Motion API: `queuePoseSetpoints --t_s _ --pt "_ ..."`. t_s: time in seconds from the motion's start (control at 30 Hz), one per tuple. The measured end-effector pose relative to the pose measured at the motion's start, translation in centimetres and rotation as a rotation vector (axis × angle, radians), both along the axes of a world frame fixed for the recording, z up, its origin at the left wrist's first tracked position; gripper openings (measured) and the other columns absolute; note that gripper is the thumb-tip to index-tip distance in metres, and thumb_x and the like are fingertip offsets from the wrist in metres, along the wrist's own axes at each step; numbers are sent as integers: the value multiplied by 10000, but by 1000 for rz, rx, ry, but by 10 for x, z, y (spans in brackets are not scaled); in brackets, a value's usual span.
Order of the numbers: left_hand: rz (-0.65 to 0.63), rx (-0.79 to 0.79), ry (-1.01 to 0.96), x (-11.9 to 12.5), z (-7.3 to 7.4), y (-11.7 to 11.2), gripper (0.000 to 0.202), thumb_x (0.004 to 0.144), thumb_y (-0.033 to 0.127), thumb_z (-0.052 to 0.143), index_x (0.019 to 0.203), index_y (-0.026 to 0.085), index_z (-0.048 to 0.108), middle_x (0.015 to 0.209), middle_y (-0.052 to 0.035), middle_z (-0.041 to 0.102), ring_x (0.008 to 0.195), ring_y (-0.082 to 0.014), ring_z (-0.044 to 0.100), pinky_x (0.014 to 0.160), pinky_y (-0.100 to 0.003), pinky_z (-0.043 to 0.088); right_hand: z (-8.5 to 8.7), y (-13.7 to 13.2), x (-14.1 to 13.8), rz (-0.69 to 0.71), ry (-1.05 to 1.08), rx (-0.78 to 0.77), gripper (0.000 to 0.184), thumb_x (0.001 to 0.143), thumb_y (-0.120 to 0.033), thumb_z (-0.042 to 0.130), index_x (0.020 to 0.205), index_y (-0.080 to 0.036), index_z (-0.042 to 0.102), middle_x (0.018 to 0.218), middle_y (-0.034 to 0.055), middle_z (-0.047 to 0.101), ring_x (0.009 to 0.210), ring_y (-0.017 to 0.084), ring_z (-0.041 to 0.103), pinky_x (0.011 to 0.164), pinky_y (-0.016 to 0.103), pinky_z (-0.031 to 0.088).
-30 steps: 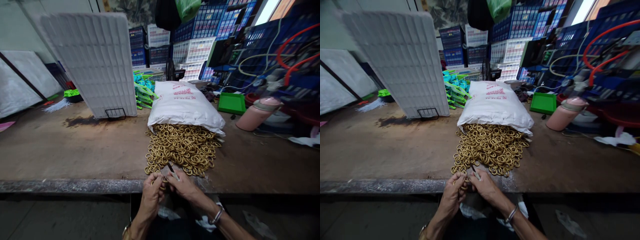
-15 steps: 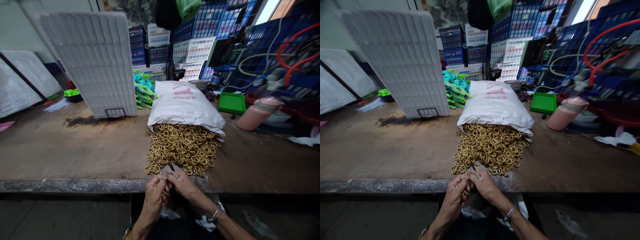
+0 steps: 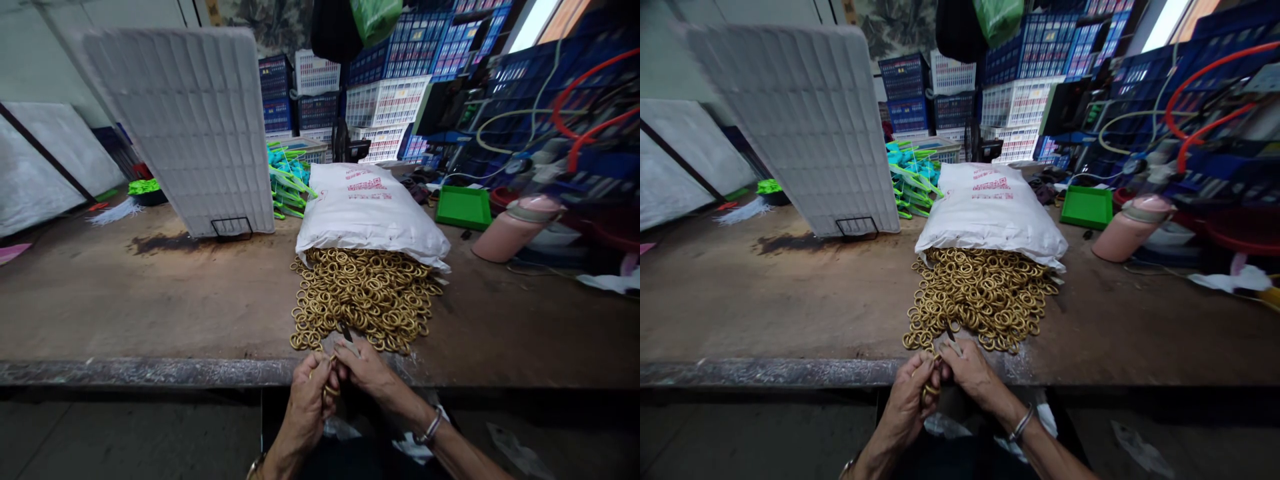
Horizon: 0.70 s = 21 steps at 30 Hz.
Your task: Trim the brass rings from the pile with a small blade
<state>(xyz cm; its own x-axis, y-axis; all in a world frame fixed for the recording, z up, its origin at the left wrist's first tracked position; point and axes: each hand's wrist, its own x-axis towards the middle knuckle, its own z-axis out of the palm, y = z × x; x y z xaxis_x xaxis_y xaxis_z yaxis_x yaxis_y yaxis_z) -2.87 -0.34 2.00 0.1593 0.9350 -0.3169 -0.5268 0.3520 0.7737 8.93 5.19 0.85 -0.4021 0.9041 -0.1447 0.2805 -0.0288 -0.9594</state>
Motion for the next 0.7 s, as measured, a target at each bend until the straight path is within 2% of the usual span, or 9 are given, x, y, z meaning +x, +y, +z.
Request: queuePoseSetpoints --t_s 0.13,0.27,0.37,0.5,0.7 --pt "51 -16 5 -1 -3 1 295 758 414 543 656 163 428 498 75 394 338 -6 205 315 -144 132 4 -3 6 -81 -255 211 272 788 -284 360 545 -183 431 501 -12 479 481 100 414 469 215 299" --pt "85 -33 48 -3 -1 4 320 728 450 567 681 173 414 520 72 432 340 -5 237 319 -134 156 5 -10 9 51 -473 364 106 694 -124 395 640 -186 460 559 -12 501 525 112 425 503 226 275" --pt "104 -48 117 -3 4 5 366 689 495 585 679 177 403 510 72 449 336 -6 259 321 -134 163 6 -13 8 106 -595 380 153 635 -58 390 683 -183 466 572 -9 509 523 112 428 505 232 251" --pt "112 -48 192 -1 7 4 418 640 546 597 628 175 407 457 81 418 323 -8 246 322 -143 161 9 -13 8 121 -656 398 209 600 -28 381 710 -179 474 589 2 534 537 117 450 506 238 236" --pt "65 -5 190 -7 4 0 399 684 524 570 590 172 406 414 91 368 310 -7 205 323 -152 140 3 -15 8 125 -753 503 225 620 -62 415 789 -185 500 606 8 577 524 132 484 496 254 204"
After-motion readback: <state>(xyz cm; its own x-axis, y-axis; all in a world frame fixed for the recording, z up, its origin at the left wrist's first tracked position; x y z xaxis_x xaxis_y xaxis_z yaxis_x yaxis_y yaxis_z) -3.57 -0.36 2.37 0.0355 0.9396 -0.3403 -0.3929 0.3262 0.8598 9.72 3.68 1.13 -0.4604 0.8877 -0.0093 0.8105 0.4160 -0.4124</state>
